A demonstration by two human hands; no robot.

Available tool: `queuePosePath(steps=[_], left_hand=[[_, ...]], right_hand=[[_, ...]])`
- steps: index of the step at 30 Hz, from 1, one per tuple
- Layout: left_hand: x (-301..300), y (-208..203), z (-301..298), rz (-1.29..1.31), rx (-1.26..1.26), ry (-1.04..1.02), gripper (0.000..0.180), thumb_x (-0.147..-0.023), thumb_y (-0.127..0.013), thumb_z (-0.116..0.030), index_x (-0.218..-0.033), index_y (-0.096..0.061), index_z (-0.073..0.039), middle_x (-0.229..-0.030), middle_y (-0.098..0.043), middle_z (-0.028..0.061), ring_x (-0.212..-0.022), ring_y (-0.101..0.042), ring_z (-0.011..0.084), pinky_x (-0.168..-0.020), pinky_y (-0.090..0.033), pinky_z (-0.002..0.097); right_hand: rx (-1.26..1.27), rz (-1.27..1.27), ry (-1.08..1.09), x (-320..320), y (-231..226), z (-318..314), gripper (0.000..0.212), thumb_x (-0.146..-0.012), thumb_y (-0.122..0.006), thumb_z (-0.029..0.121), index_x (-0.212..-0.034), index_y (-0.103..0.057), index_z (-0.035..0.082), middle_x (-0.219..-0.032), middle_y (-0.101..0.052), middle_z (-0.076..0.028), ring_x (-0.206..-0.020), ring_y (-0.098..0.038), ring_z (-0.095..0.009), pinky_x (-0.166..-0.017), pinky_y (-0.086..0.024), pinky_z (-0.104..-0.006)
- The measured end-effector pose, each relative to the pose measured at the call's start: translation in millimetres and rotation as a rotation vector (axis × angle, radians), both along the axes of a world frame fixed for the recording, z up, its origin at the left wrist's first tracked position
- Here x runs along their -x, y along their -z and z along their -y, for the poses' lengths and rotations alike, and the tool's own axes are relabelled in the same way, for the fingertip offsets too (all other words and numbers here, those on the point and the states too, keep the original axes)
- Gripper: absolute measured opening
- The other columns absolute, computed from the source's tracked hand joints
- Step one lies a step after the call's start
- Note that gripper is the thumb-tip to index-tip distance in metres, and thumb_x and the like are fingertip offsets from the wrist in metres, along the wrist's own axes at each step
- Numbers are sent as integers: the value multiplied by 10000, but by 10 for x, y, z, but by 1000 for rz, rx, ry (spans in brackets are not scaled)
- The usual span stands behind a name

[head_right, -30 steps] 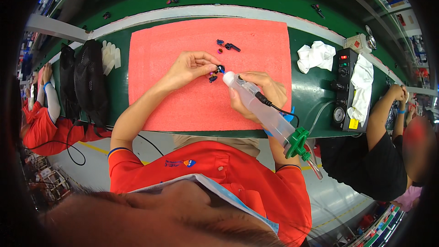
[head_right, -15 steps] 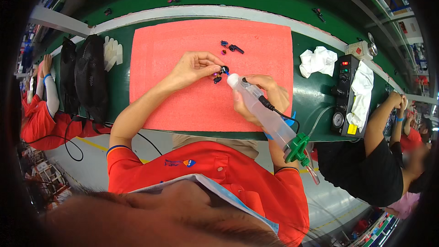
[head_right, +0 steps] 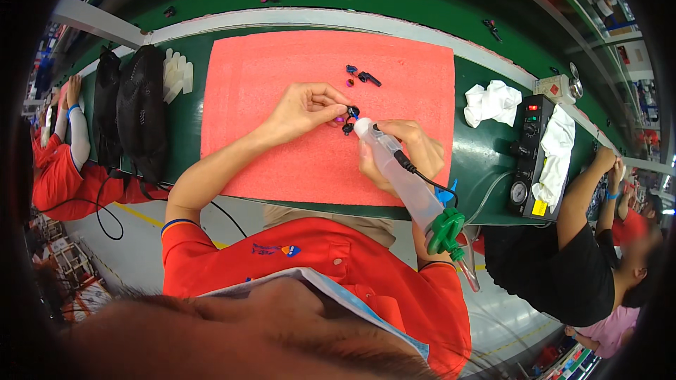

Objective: Applying adhesive to small electronic components using a manual dispenser.

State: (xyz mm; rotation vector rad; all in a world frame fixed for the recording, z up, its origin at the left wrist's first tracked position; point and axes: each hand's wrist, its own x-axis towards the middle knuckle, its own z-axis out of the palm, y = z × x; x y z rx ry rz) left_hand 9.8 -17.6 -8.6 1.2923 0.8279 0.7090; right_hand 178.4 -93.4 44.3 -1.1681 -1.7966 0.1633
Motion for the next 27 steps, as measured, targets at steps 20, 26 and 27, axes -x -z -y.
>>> queuePosePath(steps=[20,26,27], left_hand=[[20,-45,47,-139,-131,-54,149,-747,-578,-22,-881,-549,37,-797,-601,90,-739,-582,102,-635,-484,212],[25,-54,46,-188,-288,-68,129,-742,-583,-21,-856,-563,35,-805,-604,76,-741,-581,96,-647,-480,206],[20,-45,44,-181,-270,-72,124,-741,-584,-21,-852,-567,33,-805,-605,70,-737,-581,95,-648,-479,205]], right_hand=[[-136,-217,-31,-161,87,92,397,-598,-674,90,-914,-439,38,-772,-590,-147,-675,-604,-216,-605,-494,-277],[-118,-247,5,-157,128,131,457,-705,-642,283,-976,-371,33,-826,-544,-172,-727,-550,-223,-661,-443,-299],[-118,-252,17,-162,131,130,463,-706,-640,289,-982,-367,35,-834,-542,-175,-732,-549,-225,-665,-442,-301]])
